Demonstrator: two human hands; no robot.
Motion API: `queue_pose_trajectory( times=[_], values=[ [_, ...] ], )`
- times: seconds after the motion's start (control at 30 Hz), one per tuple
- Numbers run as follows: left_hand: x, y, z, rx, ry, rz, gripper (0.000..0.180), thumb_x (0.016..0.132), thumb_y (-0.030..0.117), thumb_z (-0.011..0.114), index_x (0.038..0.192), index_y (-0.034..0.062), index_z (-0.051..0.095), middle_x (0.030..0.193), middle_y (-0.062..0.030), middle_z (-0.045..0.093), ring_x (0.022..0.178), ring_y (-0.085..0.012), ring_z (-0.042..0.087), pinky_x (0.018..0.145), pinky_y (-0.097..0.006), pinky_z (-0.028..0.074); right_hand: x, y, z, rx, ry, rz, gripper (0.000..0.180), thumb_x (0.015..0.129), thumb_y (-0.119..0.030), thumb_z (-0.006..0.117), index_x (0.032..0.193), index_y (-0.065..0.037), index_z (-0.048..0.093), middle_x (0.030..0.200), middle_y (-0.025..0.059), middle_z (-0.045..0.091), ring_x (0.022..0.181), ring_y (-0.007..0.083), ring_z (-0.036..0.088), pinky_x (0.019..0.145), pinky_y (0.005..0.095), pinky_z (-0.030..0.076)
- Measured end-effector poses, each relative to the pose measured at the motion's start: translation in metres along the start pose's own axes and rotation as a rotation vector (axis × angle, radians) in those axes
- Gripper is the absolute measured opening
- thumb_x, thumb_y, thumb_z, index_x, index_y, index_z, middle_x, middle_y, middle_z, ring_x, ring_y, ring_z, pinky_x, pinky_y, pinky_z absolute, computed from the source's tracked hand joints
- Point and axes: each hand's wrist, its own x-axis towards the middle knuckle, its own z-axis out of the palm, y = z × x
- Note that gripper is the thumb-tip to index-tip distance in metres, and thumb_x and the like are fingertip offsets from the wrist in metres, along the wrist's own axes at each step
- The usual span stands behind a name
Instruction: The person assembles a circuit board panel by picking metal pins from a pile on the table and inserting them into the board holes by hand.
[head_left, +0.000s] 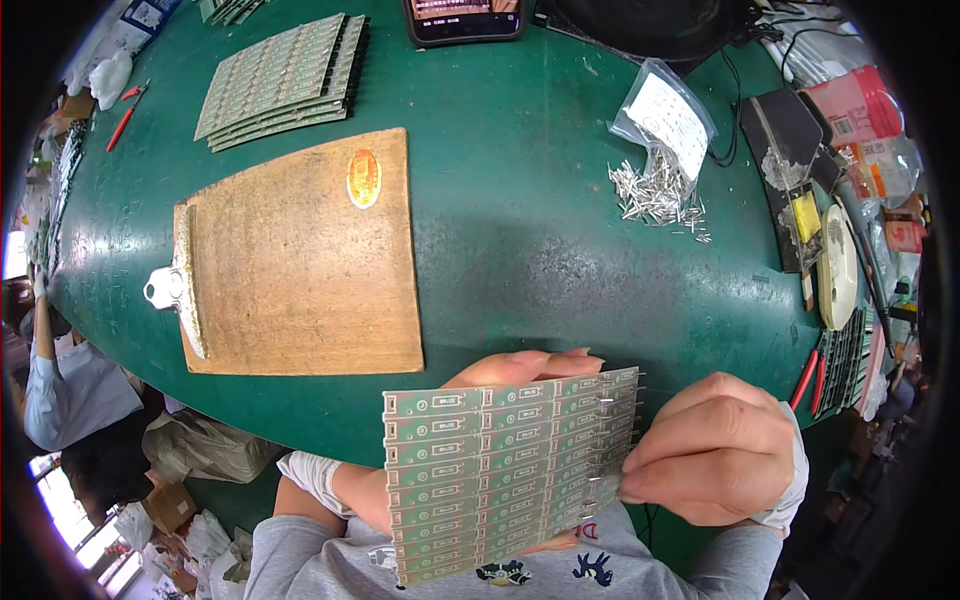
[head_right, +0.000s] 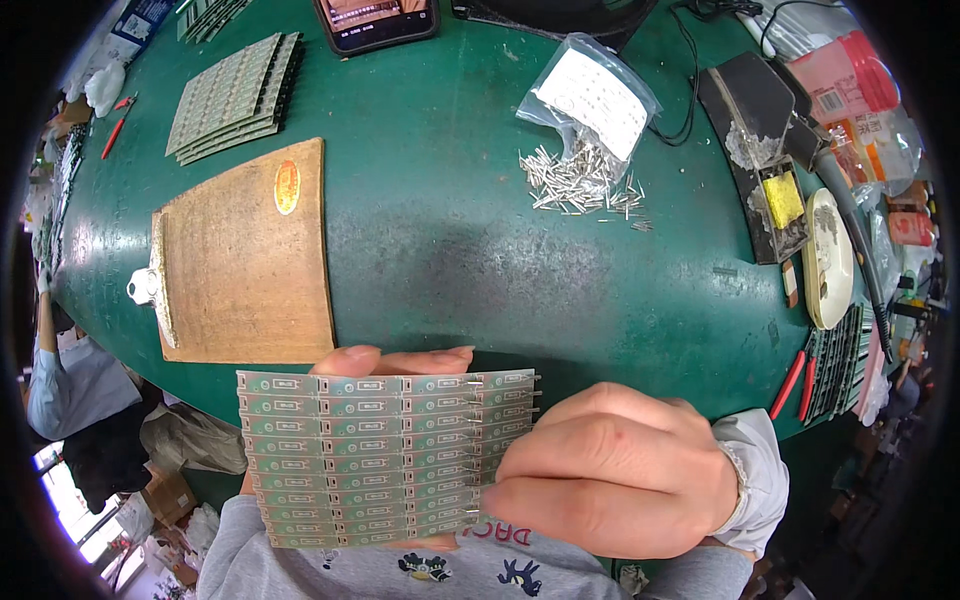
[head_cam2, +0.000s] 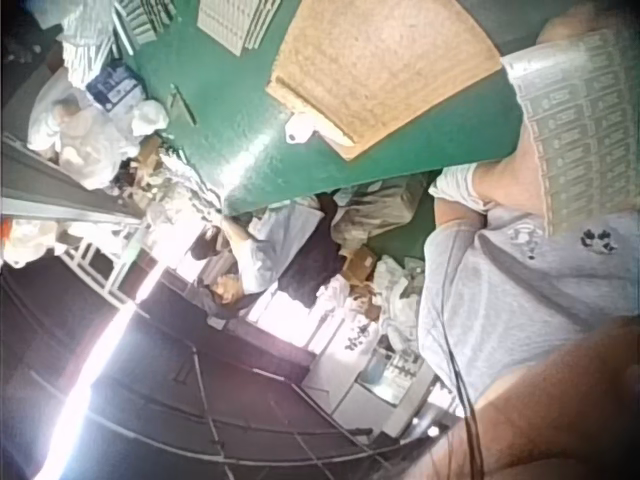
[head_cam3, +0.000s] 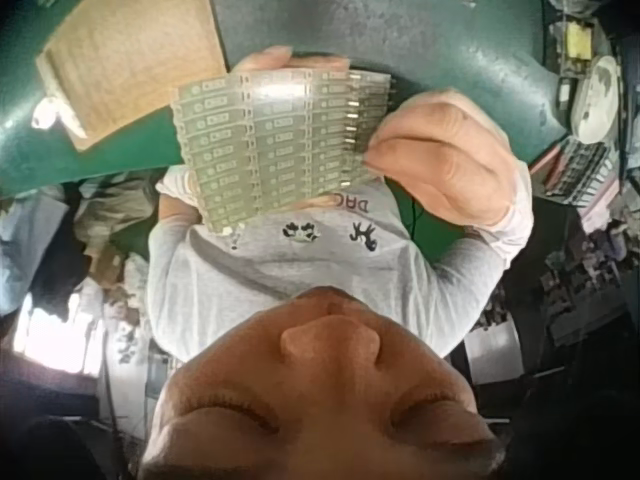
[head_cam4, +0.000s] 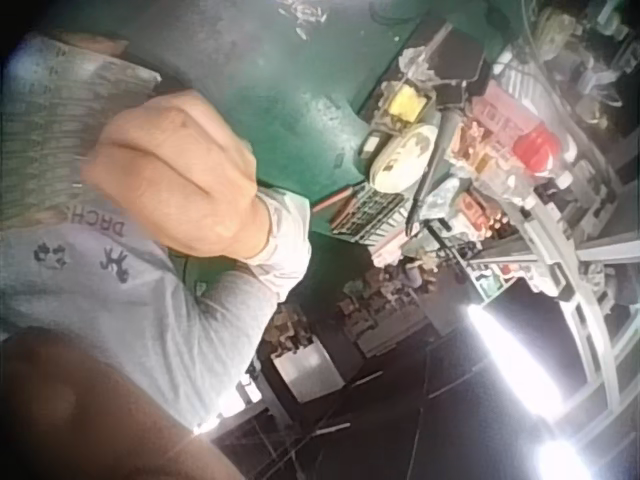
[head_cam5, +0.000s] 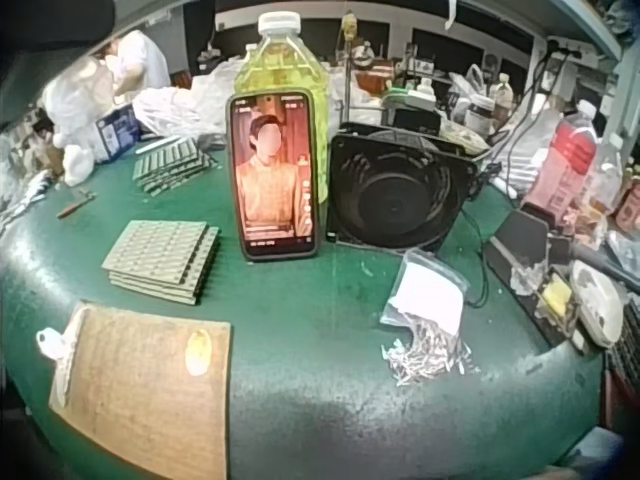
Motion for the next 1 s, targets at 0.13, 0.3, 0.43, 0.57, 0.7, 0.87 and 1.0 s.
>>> queue_pose_trajectory(
  times=[0.13,0.3,0.43,0.57,0.7,0.87,1.0],
  values=[
    [0.005,-0.002,0.0,0.009,0.005,0.08,0.103,0.064,0.008,0.09,0.145,0.0041,0.026,0.142,-0.0238,0.043,0.136,-0.0356,0.04,0.109,-0.049,0.039,0.001,0.004,0.011,-0.039,0.041,-0.059,0.027,0.06,-0.01,0.069,0.086,-0.003,0.074,0.089,0.0068,0.064,0.074,0.0192,0.058,0.058,0.0261,0.051],
    [0.003,0.004,0.004,-0.002,0.034,0.076,0.104,0.064,0.006,0.089,0.146,0.0055,0.025,0.143,-0.0213,0.042,0.137,-0.0344,0.038,0.111,-0.048,0.037,-0.002,0.005,0.011,-0.064,-0.014,0.002,0.026,0.064,-0.006,0.081,0.089,-0.012,0.076,0.087,-0.0005,0.061,0.073,0.0155,0.054,0.061,0.0246,0.044],
    [0.004,0.017,0.009,-0.115,0.081,-0.096,0.105,0.064,0.005,0.089,0.146,0.0065,0.025,0.143,-0.0212,0.041,0.137,-0.034,0.038,0.111,-0.048,0.037,-0.002,0.004,0.012,-0.107,-0.008,-0.032,0.026,0.064,-0.006,0.08,0.089,-0.011,0.075,0.087,-0.0002,0.061,0.073,0.0155,0.054,0.062,0.0244,0.043],
    [0.005,0.027,0.012,-0.227,0.13,-0.269,0.105,0.064,0.005,0.089,0.146,0.0075,0.024,0.144,-0.0211,0.04,0.138,-0.0335,0.037,0.111,-0.048,0.037,0.0,0.007,0.017,-0.155,0.086,-0.123,0.028,0.057,-0.013,0.068,0.083,-0.006,0.073,0.084,0.0038,0.063,0.072,0.0173,0.057,0.055,0.0238,0.049],
    [0.004,0.025,0.007,-0.311,0.167,-0.4,0.105,0.064,0.004,0.089,0.147,0.0083,0.024,0.145,-0.0211,0.039,0.138,-0.0331,0.037,0.112,-0.047,0.037,-0.002,0.008,0.018,-0.17,0.094,-0.137,0.028,0.057,-0.013,0.068,0.084,-0.007,0.072,0.084,0.0037,0.064,0.072,0.0171,0.057,0.055,0.0232,0.048],
    [0.002,0.015,-0.006,-0.124,-0.087,-0.107,0.105,0.066,-0.002,0.085,0.148,0.0143,0.021,0.148,-0.0187,0.035,0.14,-0.0313,0.034,0.113,-0.046,0.035,0.0,0.008,0.014,-0.168,0.059,-0.186,0.028,0.058,-0.015,0.067,0.085,-0.008,0.072,0.085,0.0022,0.064,0.073,0.0163,0.057,0.056,0.0228,0.048],
    [0.003,0.01,-0.01,-0.2,-0.113,-0.052,0.103,0.069,-0.006,0.082,0.149,0.0169,0.021,0.149,-0.0171,0.034,0.14,-0.031,0.034,0.113,-0.046,0.035,-0.002,0.007,0.017,-0.217,0.081,-0.205,0.027,0.059,-0.016,0.066,0.085,-0.01,0.071,0.085,0.0,0.063,0.074,0.0148,0.057,0.054,0.0216,0.045]
  ],
)
